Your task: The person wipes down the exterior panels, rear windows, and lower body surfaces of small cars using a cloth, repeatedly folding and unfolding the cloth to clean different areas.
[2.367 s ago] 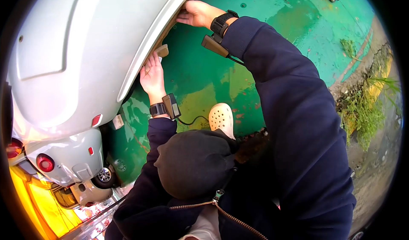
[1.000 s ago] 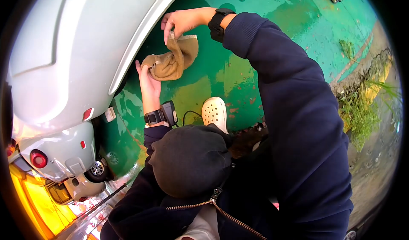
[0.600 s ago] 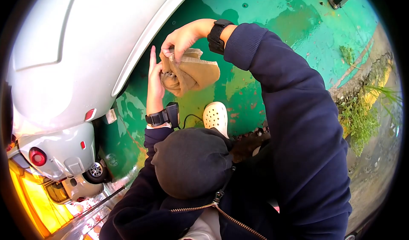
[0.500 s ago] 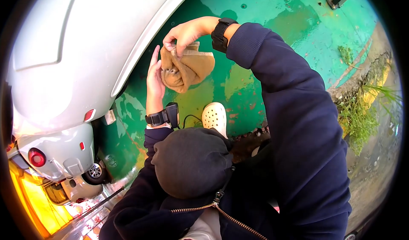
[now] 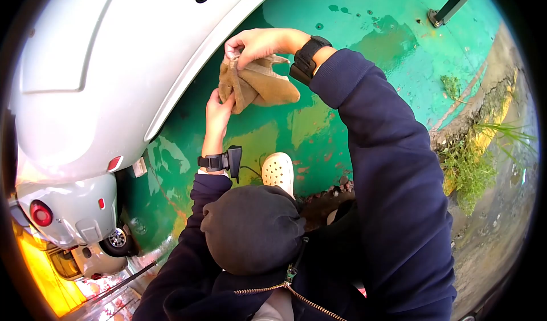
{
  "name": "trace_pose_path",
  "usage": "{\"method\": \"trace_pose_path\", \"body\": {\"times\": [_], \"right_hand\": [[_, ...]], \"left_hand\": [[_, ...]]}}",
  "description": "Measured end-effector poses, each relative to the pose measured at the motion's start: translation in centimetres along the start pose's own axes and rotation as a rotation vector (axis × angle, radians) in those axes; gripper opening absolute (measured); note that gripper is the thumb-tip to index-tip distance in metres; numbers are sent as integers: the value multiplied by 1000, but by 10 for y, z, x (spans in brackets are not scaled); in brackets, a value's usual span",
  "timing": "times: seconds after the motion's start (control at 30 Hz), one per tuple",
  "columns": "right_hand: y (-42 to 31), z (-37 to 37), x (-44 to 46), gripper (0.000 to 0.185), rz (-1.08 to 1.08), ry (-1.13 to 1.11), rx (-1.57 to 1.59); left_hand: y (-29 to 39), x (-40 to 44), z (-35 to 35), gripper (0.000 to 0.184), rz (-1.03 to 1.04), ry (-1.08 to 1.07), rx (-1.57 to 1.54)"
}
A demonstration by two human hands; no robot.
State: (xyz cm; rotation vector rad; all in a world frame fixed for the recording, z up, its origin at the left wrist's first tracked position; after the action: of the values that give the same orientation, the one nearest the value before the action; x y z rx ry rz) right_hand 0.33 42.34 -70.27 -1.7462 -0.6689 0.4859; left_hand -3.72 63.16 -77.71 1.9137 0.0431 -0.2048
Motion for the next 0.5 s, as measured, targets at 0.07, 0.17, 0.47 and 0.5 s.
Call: {"method": "trace_pose_path", "body": {"times": [0.07,0.17,0.47,0.5], "right_hand": [[16,-7,-1,22,86,48,-129],[33,-18,-12,27,196,169,-164],[69,-23,-26,38,315,107,-374],[64,-23,-25,37,313,107,-485]], "left_hand": [[8,-3,3,33,-2,-20,-67],[21,-10,3,33,-51,-76,-216],[38,-10,2,41,-15,-418,183],[40,-9,1,41,-11,-420,185]]}}
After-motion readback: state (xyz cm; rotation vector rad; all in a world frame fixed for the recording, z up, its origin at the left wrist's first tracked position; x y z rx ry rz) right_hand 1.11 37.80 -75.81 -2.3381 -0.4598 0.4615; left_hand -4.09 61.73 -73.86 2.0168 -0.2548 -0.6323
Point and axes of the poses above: each hand's wrist, its own x-axis towards the middle knuckle, its own z-axis out of the palm, y = z × x, the point moved 5 cm from there along x, towards the middle knuckle, and after that the axes turned 8 degrees about -x, right-handed, at the moved point
